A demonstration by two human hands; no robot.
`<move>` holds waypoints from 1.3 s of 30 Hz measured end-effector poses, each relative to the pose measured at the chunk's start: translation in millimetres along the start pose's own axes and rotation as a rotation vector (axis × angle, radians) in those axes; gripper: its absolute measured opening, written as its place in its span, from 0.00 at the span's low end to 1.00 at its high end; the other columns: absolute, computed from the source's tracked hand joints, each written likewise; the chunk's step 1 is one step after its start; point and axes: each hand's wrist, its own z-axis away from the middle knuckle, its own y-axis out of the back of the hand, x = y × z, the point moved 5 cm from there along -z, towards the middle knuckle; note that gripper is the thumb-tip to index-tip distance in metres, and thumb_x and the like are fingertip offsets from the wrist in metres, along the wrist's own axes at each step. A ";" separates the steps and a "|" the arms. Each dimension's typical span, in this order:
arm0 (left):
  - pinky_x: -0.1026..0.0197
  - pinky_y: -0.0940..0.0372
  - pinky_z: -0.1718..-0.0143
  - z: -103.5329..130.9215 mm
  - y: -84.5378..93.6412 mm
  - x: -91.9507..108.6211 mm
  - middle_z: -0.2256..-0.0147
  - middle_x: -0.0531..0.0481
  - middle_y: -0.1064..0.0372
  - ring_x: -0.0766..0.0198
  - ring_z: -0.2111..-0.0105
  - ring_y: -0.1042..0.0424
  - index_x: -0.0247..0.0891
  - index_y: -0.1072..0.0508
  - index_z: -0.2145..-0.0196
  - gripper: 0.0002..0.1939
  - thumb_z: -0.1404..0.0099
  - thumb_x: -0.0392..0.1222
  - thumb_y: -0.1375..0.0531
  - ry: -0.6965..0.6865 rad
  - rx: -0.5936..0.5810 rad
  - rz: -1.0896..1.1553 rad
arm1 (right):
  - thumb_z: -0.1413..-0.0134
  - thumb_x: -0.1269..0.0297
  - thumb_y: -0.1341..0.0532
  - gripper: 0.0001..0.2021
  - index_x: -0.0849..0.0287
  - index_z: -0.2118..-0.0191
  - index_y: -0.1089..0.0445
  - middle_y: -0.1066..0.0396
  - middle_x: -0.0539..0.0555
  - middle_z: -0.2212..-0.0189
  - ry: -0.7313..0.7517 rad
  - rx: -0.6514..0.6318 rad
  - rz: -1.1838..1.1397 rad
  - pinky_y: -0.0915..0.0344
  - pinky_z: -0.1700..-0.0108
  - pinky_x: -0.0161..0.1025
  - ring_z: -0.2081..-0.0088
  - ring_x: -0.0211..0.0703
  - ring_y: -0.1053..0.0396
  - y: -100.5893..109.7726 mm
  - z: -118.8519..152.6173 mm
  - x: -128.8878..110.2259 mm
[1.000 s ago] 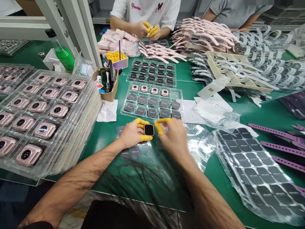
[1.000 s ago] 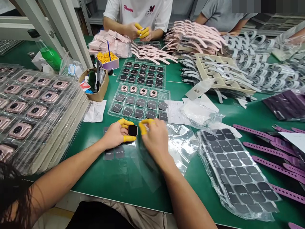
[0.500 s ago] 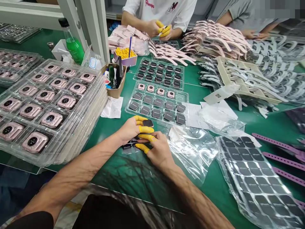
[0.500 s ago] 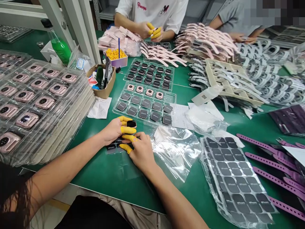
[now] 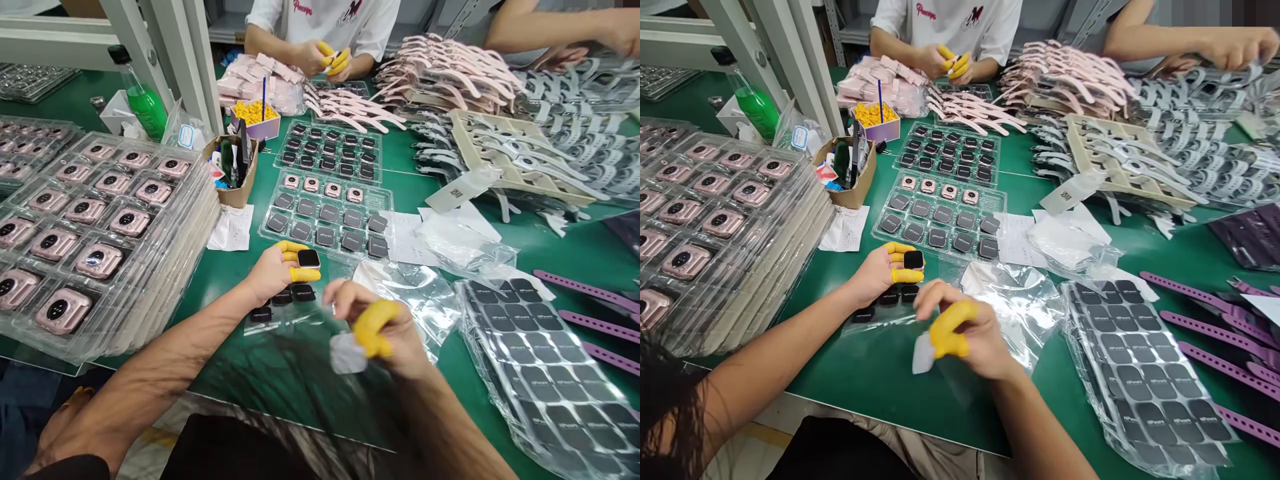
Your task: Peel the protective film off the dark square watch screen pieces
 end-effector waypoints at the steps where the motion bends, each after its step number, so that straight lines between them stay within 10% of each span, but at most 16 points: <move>1: 0.60 0.31 0.60 1.1 -1.9 -0.9 0.64 0.47 0.25 0.63 0.66 0.25 0.33 0.31 0.56 0.29 0.56 0.31 0.27 -0.017 -0.024 -0.081 | 0.52 0.47 0.32 0.11 0.44 0.77 0.28 0.30 0.50 0.73 -0.095 0.099 -0.115 0.30 0.65 0.51 0.67 0.48 0.30 8.9 -0.5 4.6; 6: 0.64 0.32 0.65 7.2 -11.4 -2.2 0.72 0.53 0.28 0.66 0.70 0.27 0.35 0.27 0.52 0.29 0.53 0.34 0.28 -0.089 -0.143 -0.531 | 0.65 0.54 0.25 0.16 0.53 0.68 0.24 0.26 0.50 0.70 -0.544 0.537 -0.133 0.30 0.63 0.40 0.67 0.40 0.30 34.4 3.6 48.3; 18: 0.65 0.33 0.68 9.5 -15.8 -0.2 0.73 0.54 0.27 0.64 0.71 0.25 0.34 0.27 0.50 0.28 0.51 0.34 0.30 -0.110 -0.207 -0.695 | 0.77 0.55 0.22 0.21 0.58 0.72 0.23 0.25 0.51 0.76 -0.731 0.426 -0.192 0.31 0.72 0.34 0.74 0.38 0.29 27.8 0.5 64.6; 39: 0.63 0.32 0.68 6.4 -15.0 -4.1 0.74 0.55 0.28 0.64 0.72 0.27 0.38 0.26 0.53 0.27 0.52 0.35 0.29 -0.101 -0.181 -0.695 | 0.65 0.52 0.26 0.23 0.56 0.62 0.30 0.30 0.47 0.73 -0.659 0.469 0.005 0.30 0.71 0.37 0.74 0.39 0.29 31.8 1.6 65.3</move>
